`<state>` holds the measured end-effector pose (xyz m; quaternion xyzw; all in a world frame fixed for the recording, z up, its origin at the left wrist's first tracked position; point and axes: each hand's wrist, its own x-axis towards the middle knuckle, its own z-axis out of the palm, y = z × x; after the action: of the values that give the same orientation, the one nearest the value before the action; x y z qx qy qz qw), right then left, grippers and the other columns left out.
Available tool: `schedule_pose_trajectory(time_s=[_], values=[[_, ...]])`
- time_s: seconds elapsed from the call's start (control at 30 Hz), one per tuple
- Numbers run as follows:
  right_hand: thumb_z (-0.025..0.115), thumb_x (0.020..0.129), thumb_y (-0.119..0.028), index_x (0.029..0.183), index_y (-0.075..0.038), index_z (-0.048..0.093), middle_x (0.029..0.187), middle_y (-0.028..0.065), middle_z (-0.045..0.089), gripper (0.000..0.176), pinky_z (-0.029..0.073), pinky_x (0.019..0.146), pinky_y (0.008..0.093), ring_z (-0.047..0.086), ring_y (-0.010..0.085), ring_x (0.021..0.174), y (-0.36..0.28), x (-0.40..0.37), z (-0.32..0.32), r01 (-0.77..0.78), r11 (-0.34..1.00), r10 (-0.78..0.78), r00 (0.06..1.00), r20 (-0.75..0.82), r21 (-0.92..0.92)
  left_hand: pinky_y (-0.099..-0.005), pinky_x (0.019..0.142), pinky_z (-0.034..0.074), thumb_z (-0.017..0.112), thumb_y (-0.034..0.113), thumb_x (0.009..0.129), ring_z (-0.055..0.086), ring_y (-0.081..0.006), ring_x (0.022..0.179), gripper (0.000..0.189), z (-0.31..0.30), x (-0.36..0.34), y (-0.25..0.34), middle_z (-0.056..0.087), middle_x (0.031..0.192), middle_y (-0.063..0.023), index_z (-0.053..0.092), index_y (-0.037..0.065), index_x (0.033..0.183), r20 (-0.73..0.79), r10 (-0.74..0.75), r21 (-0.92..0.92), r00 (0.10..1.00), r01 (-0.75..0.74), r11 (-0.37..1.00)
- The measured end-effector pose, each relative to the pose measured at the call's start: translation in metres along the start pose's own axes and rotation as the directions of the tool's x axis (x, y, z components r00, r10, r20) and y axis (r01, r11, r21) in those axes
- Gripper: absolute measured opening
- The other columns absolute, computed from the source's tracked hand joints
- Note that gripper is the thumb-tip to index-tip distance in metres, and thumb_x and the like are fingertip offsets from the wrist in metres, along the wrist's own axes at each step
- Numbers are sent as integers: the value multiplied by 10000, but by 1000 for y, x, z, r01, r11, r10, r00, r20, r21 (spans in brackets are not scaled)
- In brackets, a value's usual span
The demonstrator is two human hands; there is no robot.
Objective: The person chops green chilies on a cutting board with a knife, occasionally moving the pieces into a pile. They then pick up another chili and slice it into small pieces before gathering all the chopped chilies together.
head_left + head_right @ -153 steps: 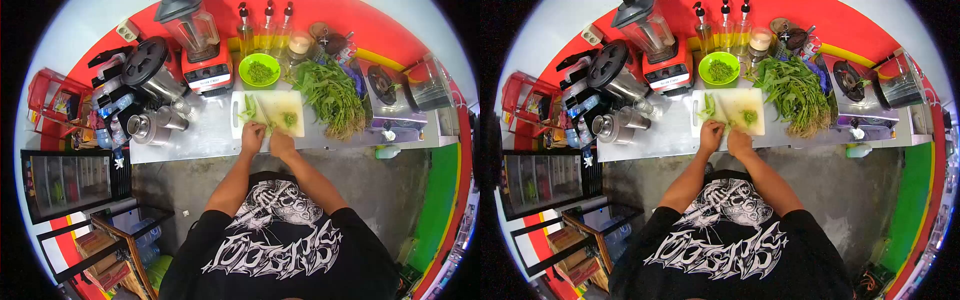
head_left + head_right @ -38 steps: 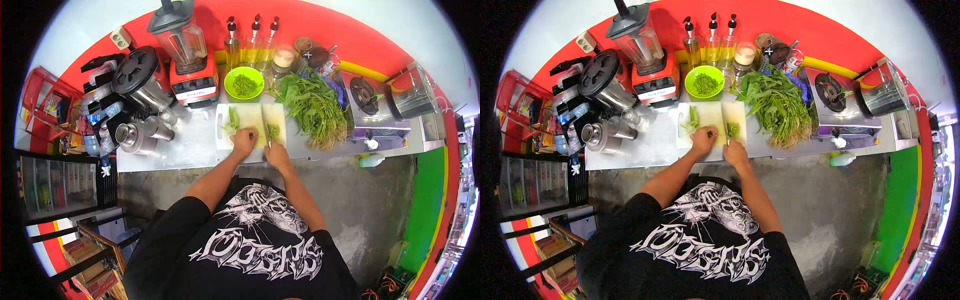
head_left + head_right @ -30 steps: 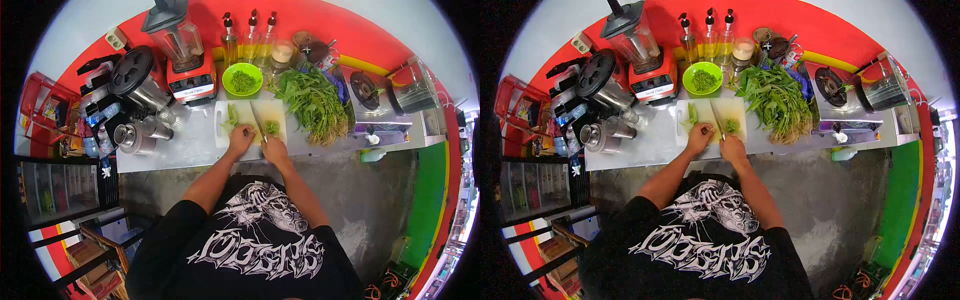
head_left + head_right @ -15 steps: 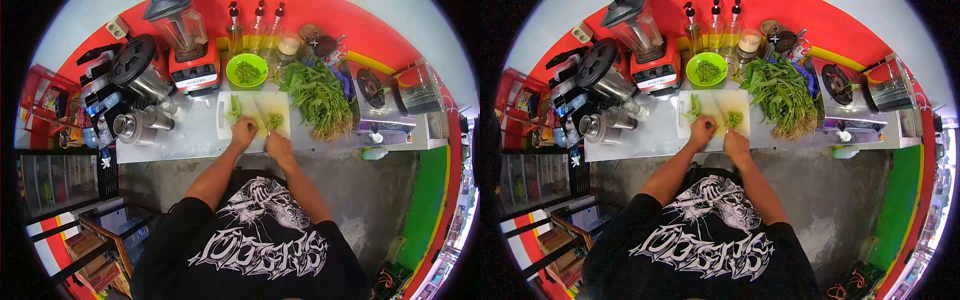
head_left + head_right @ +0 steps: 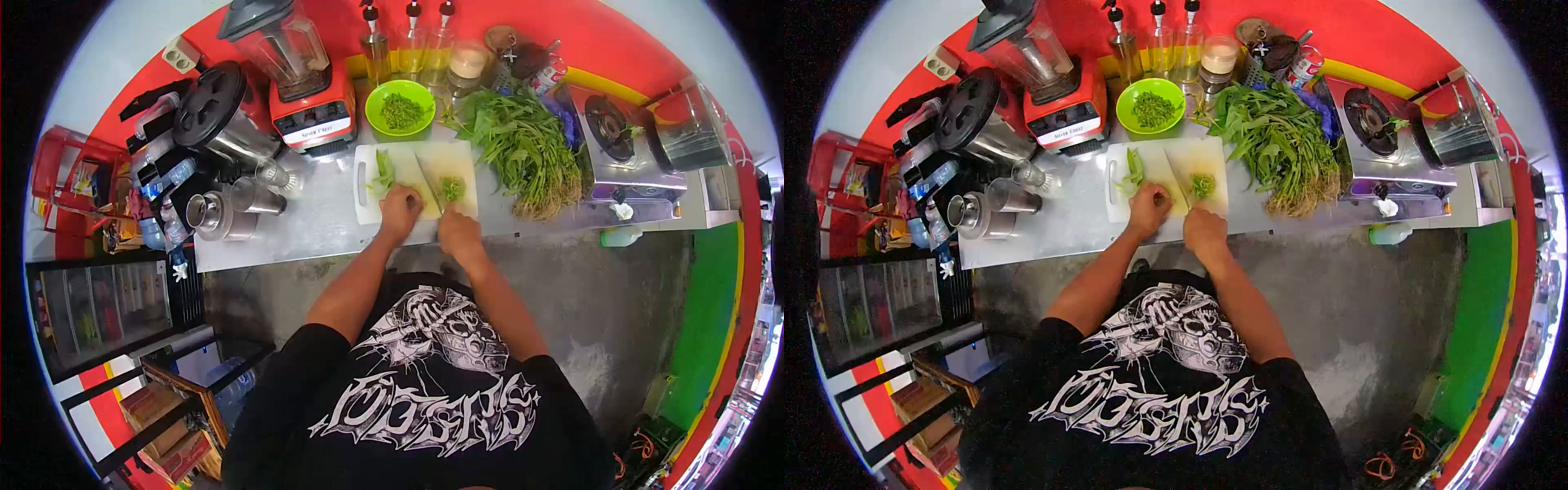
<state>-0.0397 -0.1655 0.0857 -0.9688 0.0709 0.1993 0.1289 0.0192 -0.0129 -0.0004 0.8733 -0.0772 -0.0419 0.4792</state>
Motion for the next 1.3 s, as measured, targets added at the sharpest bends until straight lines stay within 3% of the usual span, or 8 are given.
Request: schedule_pose_trajectory(time_s=[0.17,0.27,0.33,0.43,0.63,0.8,1.2,1.3], values=[[571,917,-150,1049,-13,693,1060,221,731,226,561,877,457,718,375,1002,21,19,38,35,998,-38,997,60,53,-449,843,383,798,163,769,611,-268,964,129,4,2,-8,614,948,-63,708,136,858,34,15,14,999,-16,1000],[559,911,-147,1081,16,674,1057,233,730,262,562,878,457,722,377,992,7,2,-1,33,998,-38,996,84,55,-444,848,376,798,167,775,601,-270,1001,127,-1,0,1,607,973,-67,713,139,866,40,12,53,999,-14,999],[560,905,-160,1139,43,626,1043,231,733,316,564,874,452,726,373,983,3,-4,-4,5,999,-1,996,94,-43,-437,849,375,799,160,777,601,-268,1000,127,1,1,-2,608,965,-62,713,139,867,13,34,69,999,-35,997],[578,901,-193,1238,67,521,1072,274,713,430,540,907,499,698,428,1024,0,0,9,-54,998,53,991,119,8,-436,850,377,798,158,779,603,-267,989,119,1,3,-3,607,948,-50,713,140,860,31,26,40,999,-27,999],[538,910,-165,1205,45,548,1053,225,737,362,557,860,468,723,372,1004,-5,5,0,-31,998,38,991,125,-56,-439,860,359,812,158,791,608,-279,975,151,-7,2,7,596,993,-72,710,121,896,58,39,116,998,-46,992],[516,919,-172,1206,44,554,1047,237,736,362,554,863,474,722,382,1000,0,7,18,17,997,-6,991,132,-79,-440,854,357,800,176,785,594,-281,984,144,-6,1,3,587,989,-63,713,133,892,66,44,85,997,-50,995],[584,881,-167,1175,60,534,1014,229,742,375,565,847,460,732,368,969,-13,7,16,-97,995,97,992,80,0,-435,846,351,816,213,788,597,-271,984,161,-2,5,-3,589,965,-59,728,141,901,68,56,114,996,-63,991],[594,874,-167,1165,56,545,1052,240,733,370,566,850,455,730,354,994,-11,14,13,-50,998,52,993,109,-24,-430,852,348,816,207,784,596,-272,992,157,-2,4,-2,593,973,-63,728,142,896,64,47,111,997,-54,992]])
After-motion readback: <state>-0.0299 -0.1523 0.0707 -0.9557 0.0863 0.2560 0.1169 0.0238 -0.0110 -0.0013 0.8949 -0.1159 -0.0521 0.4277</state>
